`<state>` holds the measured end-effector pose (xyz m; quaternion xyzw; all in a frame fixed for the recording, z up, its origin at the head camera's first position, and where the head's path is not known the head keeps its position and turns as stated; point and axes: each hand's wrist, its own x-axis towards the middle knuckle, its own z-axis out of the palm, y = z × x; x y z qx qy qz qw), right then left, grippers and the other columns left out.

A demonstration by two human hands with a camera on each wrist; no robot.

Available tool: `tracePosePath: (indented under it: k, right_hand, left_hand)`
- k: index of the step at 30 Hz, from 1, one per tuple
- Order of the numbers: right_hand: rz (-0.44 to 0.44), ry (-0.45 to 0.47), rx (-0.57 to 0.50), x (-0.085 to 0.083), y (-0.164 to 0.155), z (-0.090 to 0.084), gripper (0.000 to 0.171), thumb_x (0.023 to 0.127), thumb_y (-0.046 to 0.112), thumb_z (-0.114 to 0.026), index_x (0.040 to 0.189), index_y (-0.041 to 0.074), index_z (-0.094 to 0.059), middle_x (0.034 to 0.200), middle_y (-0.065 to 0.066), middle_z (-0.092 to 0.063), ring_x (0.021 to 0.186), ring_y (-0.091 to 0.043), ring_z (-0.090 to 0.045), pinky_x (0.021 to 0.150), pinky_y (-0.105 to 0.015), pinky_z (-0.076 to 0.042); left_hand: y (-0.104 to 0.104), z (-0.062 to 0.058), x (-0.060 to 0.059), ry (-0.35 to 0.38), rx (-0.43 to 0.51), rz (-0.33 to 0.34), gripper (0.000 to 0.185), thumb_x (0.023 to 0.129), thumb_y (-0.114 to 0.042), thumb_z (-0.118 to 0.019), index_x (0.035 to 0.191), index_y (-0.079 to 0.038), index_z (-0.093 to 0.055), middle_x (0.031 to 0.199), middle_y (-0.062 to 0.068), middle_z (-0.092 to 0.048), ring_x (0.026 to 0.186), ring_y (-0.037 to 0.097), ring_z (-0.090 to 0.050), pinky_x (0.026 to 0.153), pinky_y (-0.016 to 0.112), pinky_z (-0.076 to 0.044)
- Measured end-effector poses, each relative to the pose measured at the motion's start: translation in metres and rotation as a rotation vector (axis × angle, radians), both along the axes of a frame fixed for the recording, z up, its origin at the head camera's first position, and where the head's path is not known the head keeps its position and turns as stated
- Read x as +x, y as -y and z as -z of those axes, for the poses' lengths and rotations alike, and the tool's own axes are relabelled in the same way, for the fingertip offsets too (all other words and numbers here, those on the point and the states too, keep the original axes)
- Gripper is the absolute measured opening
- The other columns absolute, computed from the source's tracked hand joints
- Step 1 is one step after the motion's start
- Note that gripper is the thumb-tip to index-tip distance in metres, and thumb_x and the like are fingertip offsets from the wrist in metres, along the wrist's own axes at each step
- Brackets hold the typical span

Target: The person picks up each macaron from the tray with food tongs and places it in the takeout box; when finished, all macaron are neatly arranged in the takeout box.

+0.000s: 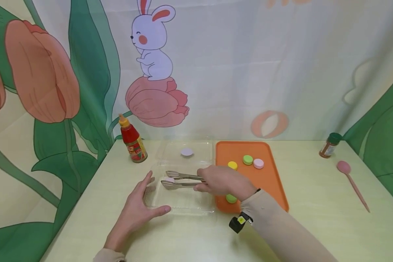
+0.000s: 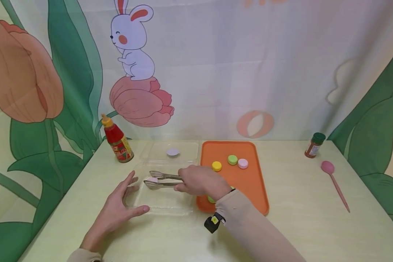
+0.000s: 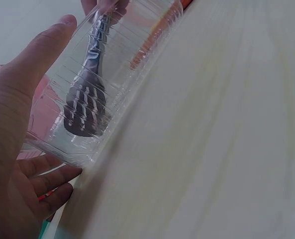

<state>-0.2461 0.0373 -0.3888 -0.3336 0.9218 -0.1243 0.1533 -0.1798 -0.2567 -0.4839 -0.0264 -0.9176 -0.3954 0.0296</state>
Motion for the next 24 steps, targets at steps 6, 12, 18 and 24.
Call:
tracePosePath:
  k: [6, 12, 18, 24]
  right_hand:
    - [0.009, -0.002, 0.011, 0.001, -0.001, 0.0, 0.034, 0.1, 0.048, -0.067, 0.105, 0.015, -0.061, 0.07, 0.004, -0.047, 0.055, -0.01, -0.043, 0.05, -0.025, -0.033]
    - [0.009, -0.013, 0.002, 0.003, -0.004, -0.001, 0.035, 0.1, 0.049, -0.067, 0.104, 0.015, -0.06, 0.068, 0.004, -0.046, 0.054, -0.01, -0.042, 0.05, -0.025, -0.033]
    - [-0.001, -0.038, -0.044, 0.007, -0.014, -0.007, 0.034, 0.101, 0.048, -0.065, 0.101, 0.015, -0.057, 0.068, 0.005, -0.047, 0.056, -0.01, -0.044, 0.052, -0.025, -0.037]
    - [0.028, -0.053, -0.164, 0.015, -0.035, -0.019, 0.033, 0.101, 0.048, -0.064, 0.106, 0.017, -0.056, 0.073, 0.004, -0.056, 0.059, -0.009, -0.05, 0.055, -0.027, -0.045]
  left_hand:
    - [-0.001, -0.001, -0.001, 0.001, -0.009, -0.005, 0.129, 0.066, -0.063, -0.092, 0.165, -0.043, -0.012, 0.163, 0.0, -0.04, 0.149, 0.031, -0.038, 0.119, 0.063, -0.033]
    - [-0.001, 0.001, -0.002, 0.014, -0.012, -0.007, 0.129, 0.066, -0.064, -0.092, 0.165, -0.043, -0.011, 0.164, 0.001, -0.039, 0.15, 0.032, -0.037, 0.119, 0.063, -0.032]
    - [0.0, 0.001, -0.001, -0.003, 0.002, 0.004, 0.13, 0.066, -0.062, -0.092, 0.166, -0.038, -0.014, 0.163, 0.001, -0.04, 0.15, 0.031, -0.038, 0.12, 0.063, -0.031]
    - [0.0, 0.001, 0.0, -0.024, 0.011, 0.016, 0.129, 0.067, -0.06, -0.093, 0.167, -0.036, -0.014, 0.162, 0.003, -0.041, 0.149, 0.031, -0.039, 0.12, 0.062, -0.032]
